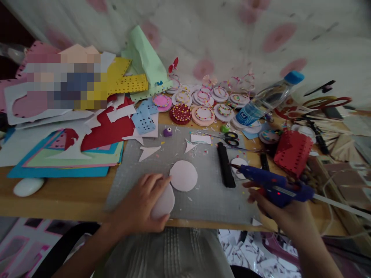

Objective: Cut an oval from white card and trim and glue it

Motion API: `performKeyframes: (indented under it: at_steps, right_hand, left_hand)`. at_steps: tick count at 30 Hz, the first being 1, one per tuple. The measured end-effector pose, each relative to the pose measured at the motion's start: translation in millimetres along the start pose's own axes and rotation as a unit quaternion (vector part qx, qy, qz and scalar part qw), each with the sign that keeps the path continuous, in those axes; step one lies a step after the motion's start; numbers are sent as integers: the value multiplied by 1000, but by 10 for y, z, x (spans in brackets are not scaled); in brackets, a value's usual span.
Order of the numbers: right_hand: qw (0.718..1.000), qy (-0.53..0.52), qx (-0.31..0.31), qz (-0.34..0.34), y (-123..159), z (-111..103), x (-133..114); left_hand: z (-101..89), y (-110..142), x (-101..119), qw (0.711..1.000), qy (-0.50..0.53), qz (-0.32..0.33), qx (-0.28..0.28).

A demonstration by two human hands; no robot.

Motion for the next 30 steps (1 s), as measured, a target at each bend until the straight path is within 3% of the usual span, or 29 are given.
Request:
performKeyframes:
  at_steps: [4,9,17,23,30]
  right_hand:
    - [997,-33,-67,25,39,388,-141]
    - [994,-32,-105,10,-4,656,-404]
    - [988,43,-143,-31,48,813,-434]
    - [978,48,-200,30,99,1024,-381]
    - [989,48,-133,45,43,1029,-350]
  left_hand:
    - [217,-6,131,999,5,30,-22]
    - [374,-43,241,997,26,62,-27]
    - [383,-52,204,998,14,63,-11]
    - [428,-89,172,998,4,62,2]
    - [407,-84,167,998,-4,57,18]
Point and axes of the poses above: each hand's wrist, its own y-axis away from the middle knuckle, its own z-axis out of the palm, x = y × z, the point moved 8 cm from there along -y, towards the middle knuckle, and after that the axes turned 1 degree about y, right-handed, at the moved point
